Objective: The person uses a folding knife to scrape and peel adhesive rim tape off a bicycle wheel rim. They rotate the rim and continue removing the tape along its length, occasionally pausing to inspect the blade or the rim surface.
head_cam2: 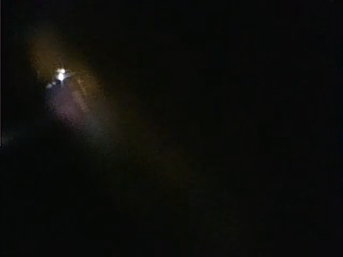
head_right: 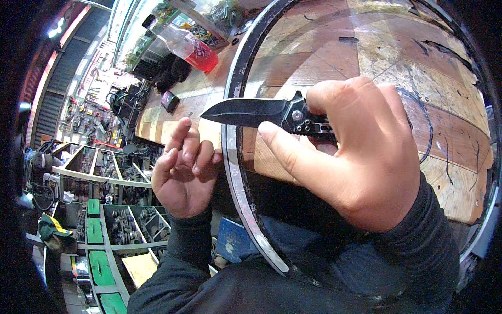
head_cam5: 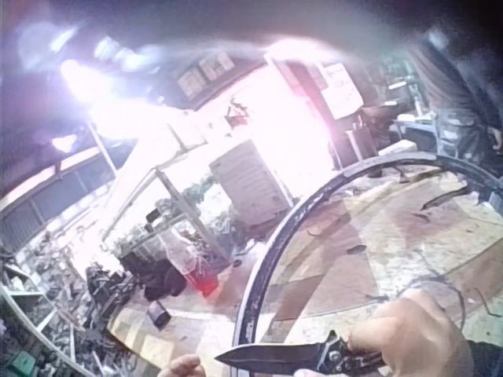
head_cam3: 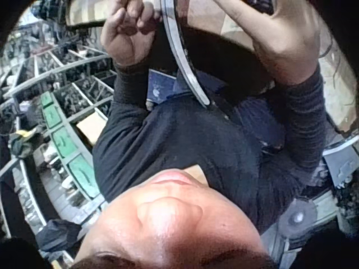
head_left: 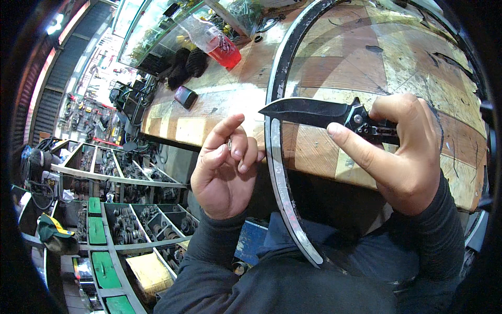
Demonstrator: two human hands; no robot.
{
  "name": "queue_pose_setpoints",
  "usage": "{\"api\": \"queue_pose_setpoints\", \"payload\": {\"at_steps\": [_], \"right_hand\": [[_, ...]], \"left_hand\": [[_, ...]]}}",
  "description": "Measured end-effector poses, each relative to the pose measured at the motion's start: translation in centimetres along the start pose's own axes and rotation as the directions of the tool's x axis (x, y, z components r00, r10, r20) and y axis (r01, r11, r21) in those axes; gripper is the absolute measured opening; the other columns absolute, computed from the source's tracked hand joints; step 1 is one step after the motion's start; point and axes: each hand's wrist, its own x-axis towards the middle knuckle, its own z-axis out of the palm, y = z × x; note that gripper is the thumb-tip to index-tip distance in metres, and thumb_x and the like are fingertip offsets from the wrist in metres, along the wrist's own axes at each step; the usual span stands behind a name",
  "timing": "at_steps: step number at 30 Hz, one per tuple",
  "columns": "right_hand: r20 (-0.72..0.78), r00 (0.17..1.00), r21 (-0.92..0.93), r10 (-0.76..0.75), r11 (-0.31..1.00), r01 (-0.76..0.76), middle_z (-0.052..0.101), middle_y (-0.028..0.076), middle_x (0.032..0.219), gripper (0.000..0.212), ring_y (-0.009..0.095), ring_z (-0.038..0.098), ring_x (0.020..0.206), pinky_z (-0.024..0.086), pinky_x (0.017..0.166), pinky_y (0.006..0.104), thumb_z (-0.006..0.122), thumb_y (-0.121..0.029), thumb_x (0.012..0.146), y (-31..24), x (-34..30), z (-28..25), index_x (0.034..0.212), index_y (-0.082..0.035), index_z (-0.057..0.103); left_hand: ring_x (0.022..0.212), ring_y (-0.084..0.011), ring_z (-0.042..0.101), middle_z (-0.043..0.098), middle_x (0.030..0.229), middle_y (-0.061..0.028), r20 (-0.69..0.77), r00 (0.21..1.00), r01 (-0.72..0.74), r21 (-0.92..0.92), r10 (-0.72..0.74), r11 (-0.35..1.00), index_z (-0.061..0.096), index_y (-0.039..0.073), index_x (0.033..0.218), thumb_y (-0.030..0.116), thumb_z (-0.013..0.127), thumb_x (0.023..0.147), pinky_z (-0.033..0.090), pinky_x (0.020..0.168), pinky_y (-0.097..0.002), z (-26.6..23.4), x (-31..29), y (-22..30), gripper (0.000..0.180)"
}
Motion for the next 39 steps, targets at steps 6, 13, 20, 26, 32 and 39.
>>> {"api": "queue_pose_setpoints", "payload": {"at_steps": [6, 13, 20, 26, 32, 39], "right_hand": [[-0.003, 1.000, 0.042, -0.020, 0.999, 0.021, 0.050, 0.007, 0.090, 0.036, 0.024, 0.054, 0.078, 0.042, 0.065, 0.0355, 0.075, -0.009, 0.062, -0.4, 0.0, 0.2, 0.098, -0.016, 0.076], [-0.025, 1.000, 0.061, -0.012, 0.998, 0.013, 0.050, 0.007, 0.090, 0.036, 0.025, 0.054, 0.078, 0.042, 0.065, 0.0358, 0.075, -0.010, 0.062, -0.3, -0.1, 0.3, 0.097, -0.015, 0.076], [-0.002, 1.000, 0.101, -0.022, 0.995, 0.022, 0.050, 0.007, 0.090, 0.033, 0.025, 0.054, 0.079, 0.042, 0.065, 0.0355, 0.075, -0.010, 0.064, -0.5, -0.1, 0.4, 0.097, -0.015, 0.076], [-0.017, 0.999, 0.114, -0.031, 0.993, 0.032, 0.050, 0.007, 0.090, 0.033, 0.024, 0.053, 0.076, 0.041, 0.063, 0.0347, 0.077, -0.010, 0.063, -0.6, -0.2, 0.5, 0.095, -0.016, 0.076], [-0.024, 0.999, 0.131, -0.025, 0.991, 0.028, 0.050, 0.007, 0.090, 0.032, 0.023, 0.053, 0.076, 0.041, 0.063, 0.0346, 0.077, -0.010, 0.063, -0.6, -0.2, 0.6, 0.095, -0.016, 0.076], [-0.026, 0.999, 0.134, -0.028, 0.991, 0.031, 0.051, 0.007, 0.091, 0.034, 0.023, 0.053, 0.077, 0.042, 0.063, 0.0346, 0.078, -0.011, 0.062, -0.6, -0.2, 0.7, 0.095, -0.017, 0.076]], "left_hand": [[0.056, -0.0097, 0.039, 0.043, 0.071, -0.0009, -0.003, 0.998, 0.068, 0.029, -0.068, 0.997, 0.047, -0.010, 0.134, 0.015, 0.052, 0.088, 0.035, 0.063, -0.0282, 0.6, -0.6, 0.9, 0.052], [0.055, -0.0084, 0.038, 0.042, 0.070, -0.0003, -0.018, 0.999, 0.036, 0.071, -0.035, 0.997, 0.050, -0.010, 0.132, 0.012, 0.054, 0.089, 0.036, 0.063, -0.0272, 0.8, -0.6, 0.7, 0.048], [0.054, -0.0067, 0.038, 0.045, 0.071, -0.0002, -0.064, 0.998, -0.007, 0.151, 0.017, 0.989, 0.053, -0.009, 0.127, 0.006, 0.058, 0.091, 0.038, 0.063, -0.0255, 0.7, -0.5, 0.3, 0.040], [0.055, -0.0070, 0.041, 0.049, 0.070, -0.0005, -0.085, 0.996, -0.009, 0.139, 0.021, 0.990, 0.056, -0.007, 0.122, 0.002, 0.059, 0.090, 0.039, 0.062, -0.0246, 0.7, -0.4, -0.1, 0.034], [0.057, -0.0074, 0.044, 0.054, 0.072, -0.0023, -0.085, 0.996, -0.005, 0.118, 0.015, 0.993, 0.058, -0.006, 0.117, 0.003, 0.061, 0.091, 0.040, 0.061, -0.0244, 0.3, -0.4, -0.2, 0.028], [0.055, -0.0106, 0.038, 0.044, 0.066, 0.0019, -0.072, 0.997, -0.012, 0.246, 0.030, 0.969, 0.060, 0.004, 0.114, 0.015, 0.058, 0.097, 0.033, 0.057, -0.0287, 0.4, -0.1, -0.4, 0.020]]}}
